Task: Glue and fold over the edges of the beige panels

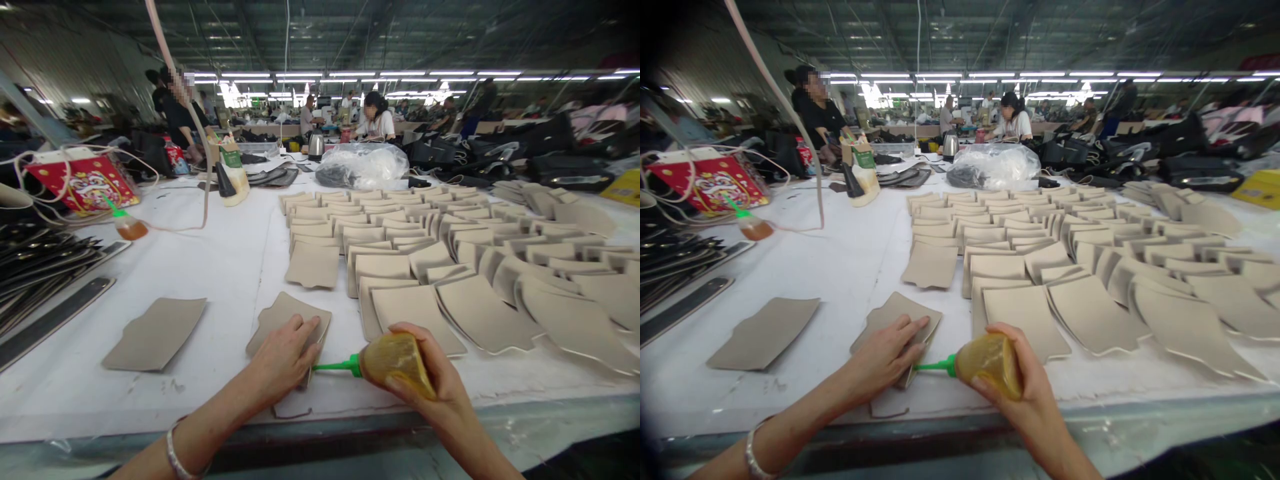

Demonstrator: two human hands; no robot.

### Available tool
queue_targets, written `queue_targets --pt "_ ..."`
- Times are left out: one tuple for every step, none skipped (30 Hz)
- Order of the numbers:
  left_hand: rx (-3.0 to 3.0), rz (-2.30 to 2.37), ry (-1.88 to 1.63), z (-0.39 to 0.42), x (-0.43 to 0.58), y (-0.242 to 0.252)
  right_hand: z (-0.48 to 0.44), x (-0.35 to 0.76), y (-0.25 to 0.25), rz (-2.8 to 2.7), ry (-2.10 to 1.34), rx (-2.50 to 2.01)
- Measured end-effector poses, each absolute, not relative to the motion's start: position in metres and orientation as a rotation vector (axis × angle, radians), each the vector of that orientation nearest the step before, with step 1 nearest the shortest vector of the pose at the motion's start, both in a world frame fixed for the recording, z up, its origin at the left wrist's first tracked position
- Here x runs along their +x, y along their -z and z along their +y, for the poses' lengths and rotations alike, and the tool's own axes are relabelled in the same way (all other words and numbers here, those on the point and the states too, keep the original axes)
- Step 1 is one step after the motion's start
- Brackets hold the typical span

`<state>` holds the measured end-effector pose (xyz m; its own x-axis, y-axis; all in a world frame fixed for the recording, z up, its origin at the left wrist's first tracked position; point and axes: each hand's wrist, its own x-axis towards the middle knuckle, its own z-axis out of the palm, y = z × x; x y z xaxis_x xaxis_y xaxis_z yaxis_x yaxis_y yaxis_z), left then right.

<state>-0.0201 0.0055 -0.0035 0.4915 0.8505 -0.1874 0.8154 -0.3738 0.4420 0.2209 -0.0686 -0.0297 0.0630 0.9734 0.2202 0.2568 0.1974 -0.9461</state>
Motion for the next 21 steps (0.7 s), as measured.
queue_targets --pt "2.26 1.37 -0.098 0.006 -0.02 0.003 -0.069 0.22 0.031 -1.409 -0.897 -1.249" --pt "2.261 1.369 -0.099 0.006 -0.02 0.003 -0.069 0.22 0.033 -1.408 -0.943 -1.232" --pt "2.262 1.368 -0.097 0.006 -0.02 0.003 -0.069 0.22 0.034 -1.412 -0.981 -1.219" --pt "2.265 1.367 -0.094 0.006 -0.02 0.003 -0.067 0.22 0.035 -1.414 -0.999 -1.21" --pt "2.266 1.366 -0.089 0.007 -0.02 0.003 -0.066 0.22 0.035 -1.416 -0.999 -1.208" --pt "2.267 1.368 -0.084 0.007 -0.02 0.004 -0.063 0.221 0.034 -1.418 -0.987 -1.214" --pt "2.267 1.367 -0.08 0.008 -0.02 0.004 -0.059 0.222 0.033 -1.419 -0.965 -1.224" --pt "2.266 1.363 -0.081 0.008 -0.02 0.005 -0.056 0.223 0.032 -1.422 -0.932 -1.233" --pt "2.266 1.356 -0.086 0.009 -0.02 0.006 -0.052 0.224 0.03 -1.424 -0.897 -1.245" --pt "2.266 1.347 -0.094 0.01 -0.021 0.007 -0.049 0.225 0.029 -1.427 -0.857 -1.255" --pt "2.266 1.338 -0.103 0.011 -0.021 0.008 -0.046 0.226 0.028 -1.431 -0.814 -1.263" --pt "2.265 1.329 -0.11 0.012 -0.021 0.008 -0.044 0.227 0.027 -1.436 -0.774 -1.268" --pt "2.262 1.321 -0.115 0.012 -0.021 0.009 -0.043 0.227 0.027 -1.441 -0.747 -1.268" --pt "2.26 1.315 -0.118 0.013 -0.02 0.01 -0.043 0.227 0.027 -1.444 -0.738 -1.265" --pt "2.256 1.31 -0.12 0.013 -0.02 0.01 -0.044 0.227 0.027 -1.447 -0.75 -1.254" --pt "2.253 1.31 -0.119 0.013 -0.02 0.01 -0.045 0.228 0.028 -1.452 -0.781 -1.236" --pt "2.248 1.31 -0.116 0.013 -0.02 0.01 -0.046 0.228 0.028 -1.458 -0.826 -1.214" --pt "2.243 1.315 -0.111 0.013 -0.02 0.009 -0.047 0.229 0.028 -1.466 -0.872 -1.192" --pt "2.238 1.321 -0.106 0.013 -0.02 0.009 -0.047 0.229 0.028 -1.471 -0.905 -1.176" --pt "2.237 1.326 -0.105 0.012 -0.02 0.009 -0.047 0.231 0.028 -1.473 -0.916 -1.169" --pt "2.237 1.325 -0.108 0.012 -0.02 0.009 -0.046 0.232 0.028 -1.472 -0.905 -1.176"
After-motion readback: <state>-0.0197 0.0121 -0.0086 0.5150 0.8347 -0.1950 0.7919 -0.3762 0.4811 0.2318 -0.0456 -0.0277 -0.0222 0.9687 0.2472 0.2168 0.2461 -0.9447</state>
